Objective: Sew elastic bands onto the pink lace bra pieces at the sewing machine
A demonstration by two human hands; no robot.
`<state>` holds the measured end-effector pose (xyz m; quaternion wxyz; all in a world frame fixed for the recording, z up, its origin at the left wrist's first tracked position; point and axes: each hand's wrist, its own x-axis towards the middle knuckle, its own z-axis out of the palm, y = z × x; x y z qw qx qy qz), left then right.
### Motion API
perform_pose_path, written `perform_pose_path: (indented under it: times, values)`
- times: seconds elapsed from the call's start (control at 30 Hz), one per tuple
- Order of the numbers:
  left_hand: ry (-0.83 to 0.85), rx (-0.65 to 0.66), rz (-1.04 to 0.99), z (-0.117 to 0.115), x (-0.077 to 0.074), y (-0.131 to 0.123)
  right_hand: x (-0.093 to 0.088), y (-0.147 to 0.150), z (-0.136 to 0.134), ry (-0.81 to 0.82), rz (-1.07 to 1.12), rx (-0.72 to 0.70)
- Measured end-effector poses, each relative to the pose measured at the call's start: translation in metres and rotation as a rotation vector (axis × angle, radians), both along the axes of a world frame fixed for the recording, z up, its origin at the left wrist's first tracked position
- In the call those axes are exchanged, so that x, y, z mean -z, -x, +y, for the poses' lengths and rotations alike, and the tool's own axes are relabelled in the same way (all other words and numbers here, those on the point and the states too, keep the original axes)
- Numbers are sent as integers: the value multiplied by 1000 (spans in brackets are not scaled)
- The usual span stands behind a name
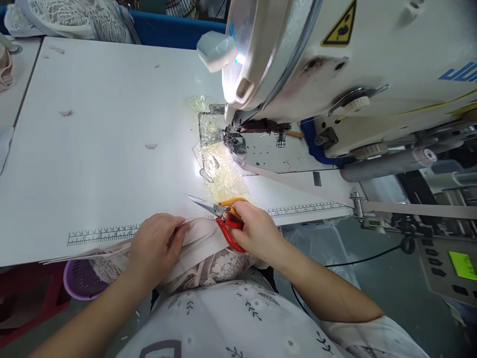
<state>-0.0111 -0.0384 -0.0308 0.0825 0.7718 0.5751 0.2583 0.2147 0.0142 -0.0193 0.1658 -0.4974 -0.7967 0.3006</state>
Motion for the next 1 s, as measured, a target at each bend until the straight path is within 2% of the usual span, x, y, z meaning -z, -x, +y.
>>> perform_pose_path:
  times: [0.2,0.4,0.5,0.6,0.8,0.9,1.0]
  values:
    - [35,-12,-29,3,-5,-1,0,1,2,76,-12,2]
    - [115,25,-142,1,-8,7,-6,-7,-2,158,137,-16]
    - [156,65,-60,0,-12,9,-13,-10,-5,259,152,-45]
    - [170,80,13,0,-15,7,-18,-8,-6,319,56,-59]
    - [91,85,177,2,-13,1,-15,0,-4,269,-122,-19]
    - [87,73,283,4,-13,-3,-14,1,-4,255,-137,-27]
    - [104,54,297,5,-13,-4,-15,0,-3,273,-114,-40]
